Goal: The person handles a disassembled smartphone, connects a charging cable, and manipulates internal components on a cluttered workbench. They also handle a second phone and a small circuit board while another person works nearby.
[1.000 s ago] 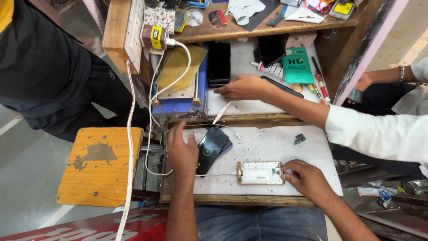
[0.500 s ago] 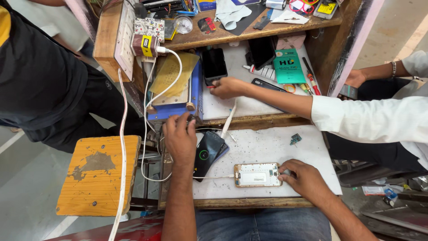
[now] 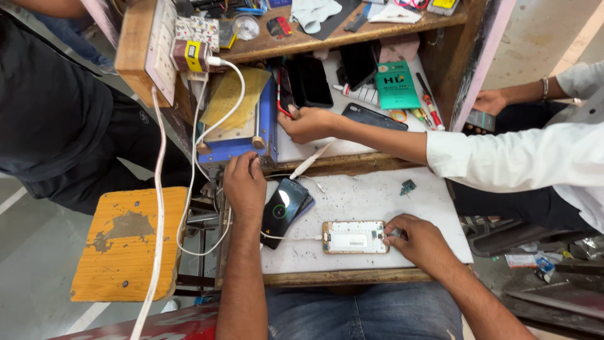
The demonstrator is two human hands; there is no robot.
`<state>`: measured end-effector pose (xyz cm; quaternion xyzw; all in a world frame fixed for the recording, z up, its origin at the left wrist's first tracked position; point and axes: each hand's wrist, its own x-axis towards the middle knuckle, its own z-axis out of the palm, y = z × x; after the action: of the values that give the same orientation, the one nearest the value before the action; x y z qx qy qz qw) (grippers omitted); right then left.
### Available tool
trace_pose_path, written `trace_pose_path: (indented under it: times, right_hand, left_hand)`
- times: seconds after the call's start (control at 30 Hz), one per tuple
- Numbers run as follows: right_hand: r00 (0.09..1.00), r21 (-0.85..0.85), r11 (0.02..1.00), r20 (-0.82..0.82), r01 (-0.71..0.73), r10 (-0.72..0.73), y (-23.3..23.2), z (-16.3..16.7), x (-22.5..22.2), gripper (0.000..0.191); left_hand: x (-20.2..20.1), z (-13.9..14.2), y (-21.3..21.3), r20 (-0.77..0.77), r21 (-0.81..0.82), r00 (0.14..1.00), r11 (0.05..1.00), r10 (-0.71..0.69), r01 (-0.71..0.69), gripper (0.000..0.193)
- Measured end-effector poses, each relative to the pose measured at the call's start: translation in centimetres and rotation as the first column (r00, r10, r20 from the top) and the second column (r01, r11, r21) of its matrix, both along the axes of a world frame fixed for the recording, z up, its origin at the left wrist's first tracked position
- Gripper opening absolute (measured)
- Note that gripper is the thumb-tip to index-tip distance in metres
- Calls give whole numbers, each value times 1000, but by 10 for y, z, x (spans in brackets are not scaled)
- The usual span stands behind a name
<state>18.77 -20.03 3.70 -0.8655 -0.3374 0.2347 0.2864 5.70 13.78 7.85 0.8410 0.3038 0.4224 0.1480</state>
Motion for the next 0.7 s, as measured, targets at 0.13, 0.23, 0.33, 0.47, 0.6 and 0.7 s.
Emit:
trace_pose_path:
  times: [0.13,0.23,0.33,0.47,0.6,0.7]
  right_hand:
    - [999,-33,999,-23,22,-23,0,-3,-1,23]
    - [998,-59,998,-44,33,-36,2,-1,-1,24]
    - [998,-45,998,-53,37,-39,2,3,-2,24]
    - [995,-29,998,-77,54,-56,1,6,-4,23]
    - [998,-4,999,-52,33,-34,-1,4,-6,20]
    - [998,83,995,-26,53,-51,-5,2,-8,20]
  left_hand:
    - [-1,2,-2,62,29,998,1000,-14,12,16]
    - [-6,6,-9,157,-130,987,991,-18,39,13]
    - [-27,1,-32,178,-220,984,975,1,39,14]
    - [-59,-27,-90,171,-539,981,825,-91,170,17]
    - [-79,-53,-142,323,-634,903,644,-284,429,20]
    - [-78,-60,-170,298,-717,904,553,-307,424,23]
